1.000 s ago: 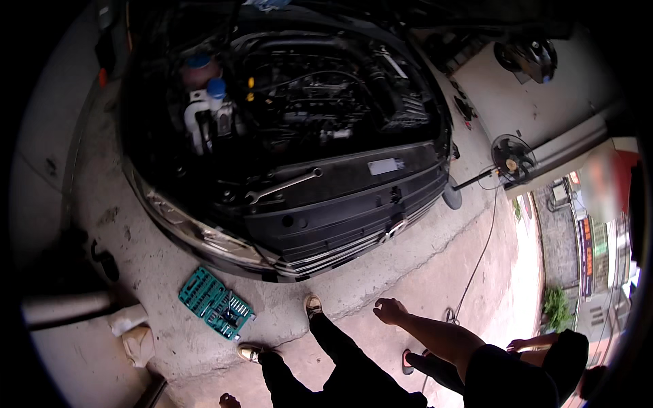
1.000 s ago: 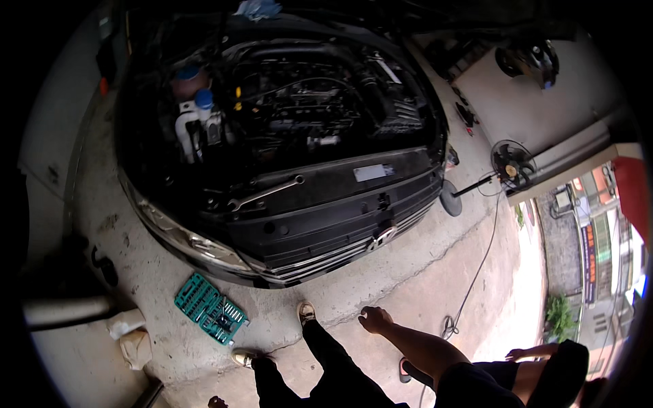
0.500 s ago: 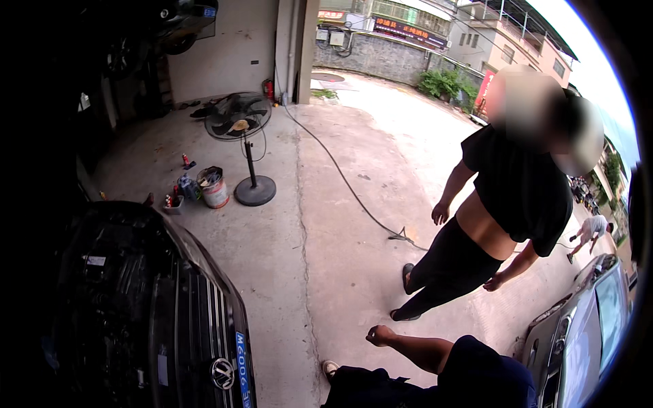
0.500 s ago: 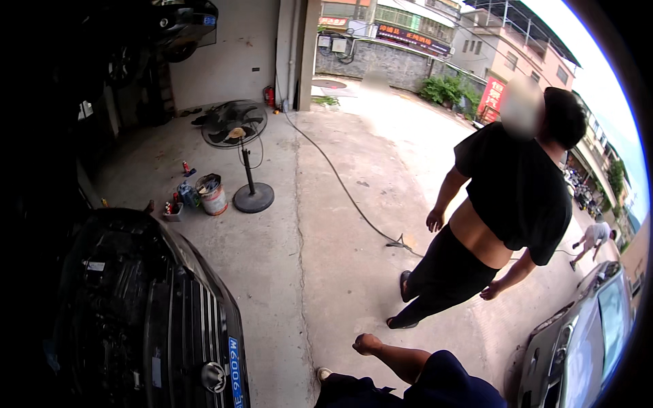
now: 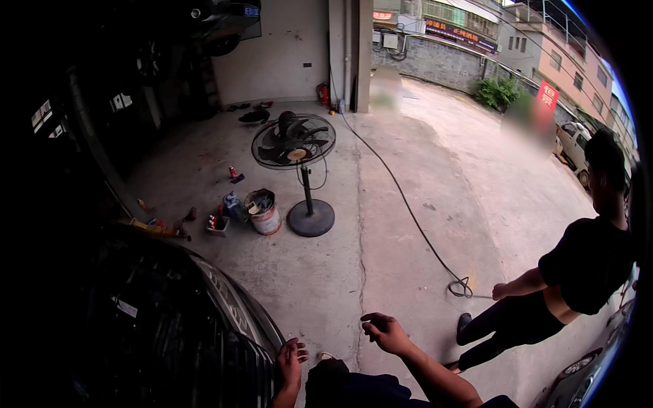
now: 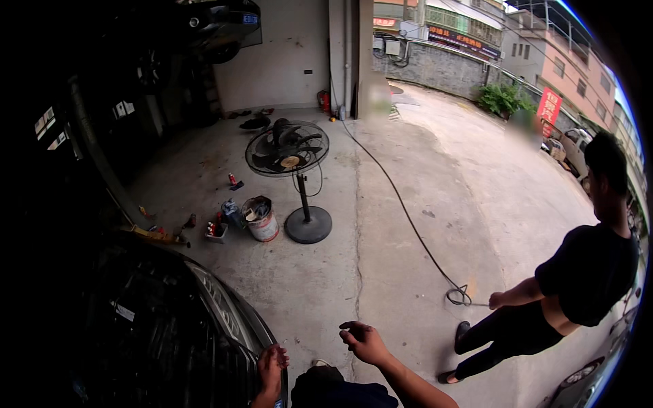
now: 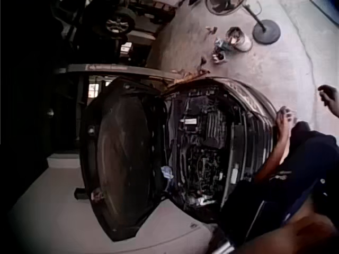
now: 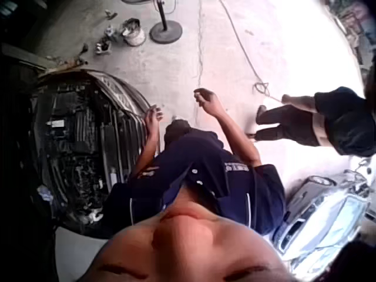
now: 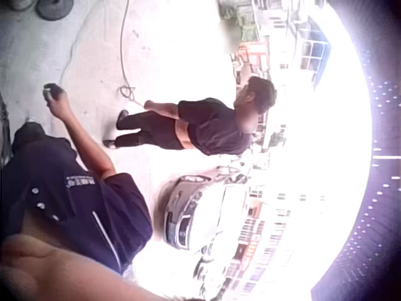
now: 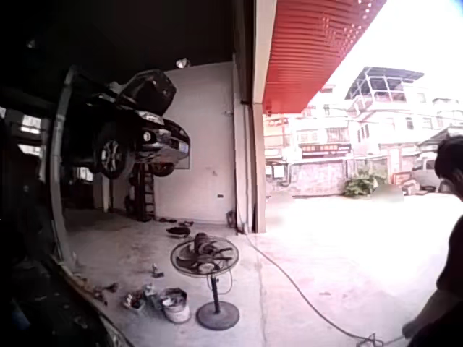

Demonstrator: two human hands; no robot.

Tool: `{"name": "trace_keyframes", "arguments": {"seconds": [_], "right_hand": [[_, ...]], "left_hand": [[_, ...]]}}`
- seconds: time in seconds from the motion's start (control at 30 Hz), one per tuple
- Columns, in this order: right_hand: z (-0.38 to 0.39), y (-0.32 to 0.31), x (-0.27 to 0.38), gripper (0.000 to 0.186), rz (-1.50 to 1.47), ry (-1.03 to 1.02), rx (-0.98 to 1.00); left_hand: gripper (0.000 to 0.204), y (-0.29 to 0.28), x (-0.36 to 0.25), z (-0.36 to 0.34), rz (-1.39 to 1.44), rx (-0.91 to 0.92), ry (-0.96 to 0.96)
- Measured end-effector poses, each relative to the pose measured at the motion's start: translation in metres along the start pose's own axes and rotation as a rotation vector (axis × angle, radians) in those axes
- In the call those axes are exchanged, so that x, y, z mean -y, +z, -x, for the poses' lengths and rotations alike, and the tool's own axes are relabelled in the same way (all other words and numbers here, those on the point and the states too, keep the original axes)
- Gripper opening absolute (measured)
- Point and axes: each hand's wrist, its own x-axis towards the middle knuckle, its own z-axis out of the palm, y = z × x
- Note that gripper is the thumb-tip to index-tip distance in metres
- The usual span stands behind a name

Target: The person uses a wrench and a socket set to work on components of a car engine. They loosen fasteners and move parts of the intake system while standing in a garage.

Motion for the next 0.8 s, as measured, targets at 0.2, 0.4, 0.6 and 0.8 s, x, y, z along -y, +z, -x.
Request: {"name": "trace_keyframes", "arguments": {"seconds": [0.2, 0.4, 0.6, 0.8], "right_hand": [[-0.09, 0.026, 0.112, 0.034, -0.239, -0.126, 0.163], [-0.314, 0.094, 0.156, 0.097, -0.296, -0.455, -0.022], [-0.562, 0.304, 0.235, 0.073, -0.357, -0.31, 0.88], [-0.653, 0.453, 0.342, 0.069, -0.191, -0.741, 1.231]], "left_hand": [[0.025, 0.116, -0.169, -0.136, -0.012, 0.828, 0.088], [0.073, 0.103, -0.274, -0.32, -0.241, 0.248, 0.702], [0.077, 0.03, -0.301, -0.497, -0.106, -0.225, 0.587], [0.075, -0.179, -0.406, -0.533, -0.025, -1.01, 0.548]]}}
